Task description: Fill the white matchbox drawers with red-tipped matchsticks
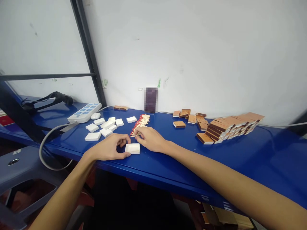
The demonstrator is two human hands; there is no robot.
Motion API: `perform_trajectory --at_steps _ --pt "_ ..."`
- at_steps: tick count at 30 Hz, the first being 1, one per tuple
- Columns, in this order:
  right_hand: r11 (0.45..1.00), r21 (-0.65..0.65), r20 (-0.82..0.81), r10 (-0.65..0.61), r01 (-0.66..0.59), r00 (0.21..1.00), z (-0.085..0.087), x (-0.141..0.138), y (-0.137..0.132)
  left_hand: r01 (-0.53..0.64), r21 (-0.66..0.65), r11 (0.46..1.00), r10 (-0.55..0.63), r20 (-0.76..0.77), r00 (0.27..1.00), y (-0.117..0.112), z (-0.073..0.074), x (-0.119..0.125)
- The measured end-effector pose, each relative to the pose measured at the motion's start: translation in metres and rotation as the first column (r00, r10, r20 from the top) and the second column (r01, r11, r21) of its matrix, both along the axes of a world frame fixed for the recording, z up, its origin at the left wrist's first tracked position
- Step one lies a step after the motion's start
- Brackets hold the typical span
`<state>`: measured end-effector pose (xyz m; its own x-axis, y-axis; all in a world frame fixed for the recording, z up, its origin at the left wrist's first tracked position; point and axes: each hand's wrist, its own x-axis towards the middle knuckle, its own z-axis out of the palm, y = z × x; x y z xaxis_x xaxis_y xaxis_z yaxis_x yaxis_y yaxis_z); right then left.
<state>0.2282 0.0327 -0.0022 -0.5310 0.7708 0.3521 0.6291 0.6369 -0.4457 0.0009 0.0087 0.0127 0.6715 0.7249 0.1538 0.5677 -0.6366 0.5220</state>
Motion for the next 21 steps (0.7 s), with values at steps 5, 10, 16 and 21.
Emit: perform_trajectory --at_steps 5,10,16,21 --pt "0.994 -0.036 0.05 -0.105 0.107 0.993 -0.001 -0.005 0.0 0.031 -0.048 0.998 -0.028 0.058 0.998 0.002 -0.001 0.0" --pt "0.991 -0.039 0.082 -0.127 0.131 0.988 -0.001 -0.003 -0.001 0.035 -0.061 0.998 -0.031 0.059 0.998 0.002 -0.001 -0.001" --pt "0.993 -0.04 0.185 -0.101 0.11 0.978 0.0 -0.003 0.001 0.034 -0.048 0.998 -0.031 0.051 0.998 0.002 -0.001 -0.001" --pt "0.995 -0.024 0.154 -0.09 0.095 0.984 0.0 0.007 -0.006 0.031 -0.049 0.998 -0.028 0.062 0.998 0.003 0.0 -0.001"
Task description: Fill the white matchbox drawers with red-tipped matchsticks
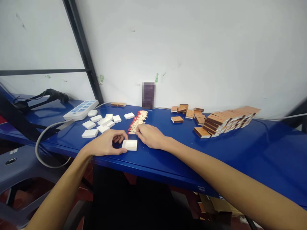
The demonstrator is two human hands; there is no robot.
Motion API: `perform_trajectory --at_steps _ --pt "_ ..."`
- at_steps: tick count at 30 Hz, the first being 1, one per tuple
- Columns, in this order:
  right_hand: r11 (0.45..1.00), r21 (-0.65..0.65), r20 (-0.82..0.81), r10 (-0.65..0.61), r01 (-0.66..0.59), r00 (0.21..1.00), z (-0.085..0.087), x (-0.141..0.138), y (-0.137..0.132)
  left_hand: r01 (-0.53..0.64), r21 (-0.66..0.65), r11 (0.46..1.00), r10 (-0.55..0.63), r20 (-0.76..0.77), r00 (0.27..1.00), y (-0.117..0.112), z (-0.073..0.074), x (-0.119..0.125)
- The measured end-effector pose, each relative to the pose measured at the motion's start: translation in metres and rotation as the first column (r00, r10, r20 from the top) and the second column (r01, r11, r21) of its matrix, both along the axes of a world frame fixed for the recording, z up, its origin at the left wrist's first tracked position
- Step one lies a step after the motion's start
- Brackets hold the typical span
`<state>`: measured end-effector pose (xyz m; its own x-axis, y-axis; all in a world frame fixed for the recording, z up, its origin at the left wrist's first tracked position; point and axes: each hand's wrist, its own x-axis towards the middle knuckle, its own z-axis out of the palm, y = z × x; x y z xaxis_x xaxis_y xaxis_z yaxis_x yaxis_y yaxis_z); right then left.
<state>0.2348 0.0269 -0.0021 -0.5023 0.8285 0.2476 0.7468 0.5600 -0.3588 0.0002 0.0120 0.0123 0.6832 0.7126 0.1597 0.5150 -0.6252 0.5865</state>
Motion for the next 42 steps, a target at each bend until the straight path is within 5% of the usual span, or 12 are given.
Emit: perform_trajectory --at_steps 6,13,21,28,35,42 --pt "0.999 0.031 -0.247 0.04 -0.033 0.968 0.007 0.01 -0.024 -0.067 -0.035 0.997 0.07 0.076 0.995 0.003 -0.004 0.001" --pt "0.984 -0.016 -0.072 0.173 -0.175 0.982 0.005 0.001 -0.031 -0.049 -0.029 0.998 0.051 0.088 0.995 0.003 -0.005 0.002" --pt "0.988 -0.035 -0.077 0.147 -0.15 0.986 0.005 0.001 -0.034 -0.032 -0.026 0.999 0.034 0.076 0.997 0.004 -0.004 0.001" --pt "0.999 0.03 -0.251 0.038 -0.031 0.967 0.002 0.006 -0.019 -0.038 -0.036 0.999 0.041 0.065 0.997 0.002 -0.002 0.002" --pt "0.998 0.065 -0.043 0.031 -0.028 0.999 0.0 0.002 -0.001 -0.009 -0.021 1.0 0.01 0.036 0.999 0.003 -0.003 0.001" --pt "0.999 0.042 -0.007 0.029 -0.028 1.0 0.003 -0.002 -0.003 -0.003 -0.013 1.0 0.003 0.03 1.0 0.004 -0.003 0.001"
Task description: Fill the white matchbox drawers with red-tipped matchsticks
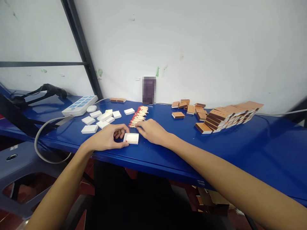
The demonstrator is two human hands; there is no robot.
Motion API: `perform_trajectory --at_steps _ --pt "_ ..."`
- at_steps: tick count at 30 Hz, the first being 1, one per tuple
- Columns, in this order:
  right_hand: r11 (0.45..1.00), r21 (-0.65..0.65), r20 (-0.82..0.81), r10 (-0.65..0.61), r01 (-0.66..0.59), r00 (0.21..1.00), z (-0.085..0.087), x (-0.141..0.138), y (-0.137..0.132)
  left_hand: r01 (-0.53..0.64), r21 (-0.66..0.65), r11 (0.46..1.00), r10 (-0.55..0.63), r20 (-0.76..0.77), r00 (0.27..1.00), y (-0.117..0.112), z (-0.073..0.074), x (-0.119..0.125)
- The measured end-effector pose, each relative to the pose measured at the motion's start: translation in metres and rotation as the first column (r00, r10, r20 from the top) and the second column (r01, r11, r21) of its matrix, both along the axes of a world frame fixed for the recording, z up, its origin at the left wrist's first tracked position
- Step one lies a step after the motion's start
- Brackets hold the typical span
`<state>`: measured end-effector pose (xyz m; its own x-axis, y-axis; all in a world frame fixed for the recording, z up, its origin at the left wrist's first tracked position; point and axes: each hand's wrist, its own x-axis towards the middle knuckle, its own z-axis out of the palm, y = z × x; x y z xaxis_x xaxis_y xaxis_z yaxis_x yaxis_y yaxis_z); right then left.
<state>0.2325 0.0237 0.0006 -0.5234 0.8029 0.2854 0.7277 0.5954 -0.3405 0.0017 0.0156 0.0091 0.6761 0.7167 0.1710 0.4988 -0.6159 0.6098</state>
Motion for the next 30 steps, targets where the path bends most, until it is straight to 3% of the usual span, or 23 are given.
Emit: perform_trajectory --at_steps 7,14,20,30 --pt "1.0 0.019 -0.016 -0.024 0.024 1.0 -0.004 0.003 0.001 0.007 -0.014 1.0 -0.007 -0.006 1.0 -0.003 0.002 0.0" --pt "0.999 -0.013 -0.04 -0.033 0.032 0.999 -0.004 0.003 0.001 0.001 0.166 0.986 0.018 -0.111 0.994 -0.002 0.003 0.001" --pt "0.994 -0.078 -0.007 -0.083 0.082 0.997 0.002 0.003 -0.003 -0.053 0.128 0.99 0.073 -0.156 0.985 -0.006 0.005 0.001" --pt "0.996 -0.027 0.06 0.082 -0.081 0.995 0.001 0.012 -0.005 -0.068 0.148 0.987 0.1 -0.226 0.969 -0.005 0.003 0.004"
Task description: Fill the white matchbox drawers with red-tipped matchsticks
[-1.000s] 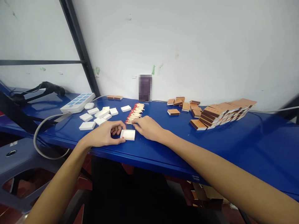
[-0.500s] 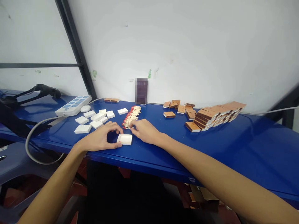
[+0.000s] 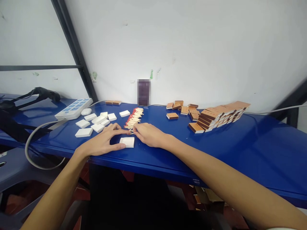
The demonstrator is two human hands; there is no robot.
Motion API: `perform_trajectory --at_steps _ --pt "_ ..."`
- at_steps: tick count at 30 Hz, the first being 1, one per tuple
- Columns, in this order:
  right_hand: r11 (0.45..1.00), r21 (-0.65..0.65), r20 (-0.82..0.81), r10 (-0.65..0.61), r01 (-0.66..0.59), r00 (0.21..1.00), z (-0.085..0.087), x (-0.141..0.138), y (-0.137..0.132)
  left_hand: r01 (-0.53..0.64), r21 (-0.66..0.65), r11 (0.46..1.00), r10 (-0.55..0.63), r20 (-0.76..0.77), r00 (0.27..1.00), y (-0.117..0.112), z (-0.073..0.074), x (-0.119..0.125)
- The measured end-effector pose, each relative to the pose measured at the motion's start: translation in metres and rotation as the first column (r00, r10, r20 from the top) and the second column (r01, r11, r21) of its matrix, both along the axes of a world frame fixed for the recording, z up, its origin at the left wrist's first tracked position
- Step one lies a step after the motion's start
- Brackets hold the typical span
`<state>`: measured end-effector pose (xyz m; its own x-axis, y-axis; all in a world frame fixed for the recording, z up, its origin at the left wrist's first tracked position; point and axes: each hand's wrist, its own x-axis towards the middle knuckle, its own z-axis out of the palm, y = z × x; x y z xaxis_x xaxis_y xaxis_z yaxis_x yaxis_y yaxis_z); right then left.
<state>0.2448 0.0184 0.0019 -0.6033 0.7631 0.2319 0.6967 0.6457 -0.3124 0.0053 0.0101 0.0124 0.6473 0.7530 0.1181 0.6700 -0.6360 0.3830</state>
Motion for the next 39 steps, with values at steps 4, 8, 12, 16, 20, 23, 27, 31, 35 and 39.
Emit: perform_trajectory --at_steps 4,8,12,16,20,23,27,31,35,39 --pt "1.0 -0.007 -0.032 -0.024 0.024 0.999 0.0 -0.002 -0.003 -0.025 -0.019 0.999 0.025 0.012 1.0 0.001 -0.001 0.0" --pt "0.998 -0.012 0.007 -0.065 0.065 0.998 0.0 -0.008 -0.001 -0.028 -0.04 0.999 0.029 0.023 0.999 0.0 0.0 0.0" --pt "0.998 -0.015 0.044 -0.067 0.068 0.997 -0.001 -0.009 0.002 -0.022 -0.042 0.999 0.023 0.033 0.999 0.0 -0.001 -0.001" --pt "0.998 -0.008 0.075 -0.06 0.06 0.995 -0.001 -0.007 0.001 -0.029 -0.041 0.999 0.031 0.064 0.997 0.001 -0.002 -0.002" --pt "0.999 0.009 0.137 -0.042 0.041 0.99 0.001 -0.003 -0.003 -0.027 -0.03 0.999 0.03 0.099 0.995 0.002 -0.001 -0.002" --pt "0.998 0.013 0.121 -0.058 0.057 0.991 0.007 0.001 -0.006 -0.017 -0.025 1.0 0.02 0.1 0.995 0.002 -0.001 -0.002" --pt "0.998 -0.019 0.048 -0.061 0.062 0.997 0.017 0.006 -0.012 0.014 0.003 1.0 -0.014 0.084 0.996 0.002 0.0 -0.002" --pt "0.995 -0.097 0.039 0.02 -0.017 0.999 0.019 0.005 -0.018 0.069 0.026 0.997 -0.071 0.095 0.993 0.002 0.0 -0.002" --pt "0.99 -0.133 0.019 0.054 -0.051 0.998 0.017 0.001 -0.022 0.094 0.028 0.995 -0.097 0.113 0.989 0.003 -0.001 -0.003" --pt "0.992 -0.098 0.021 0.084 -0.082 0.996 0.016 -0.003 -0.022 0.098 0.053 0.994 -0.104 0.129 0.986 0.004 -0.004 -0.003"
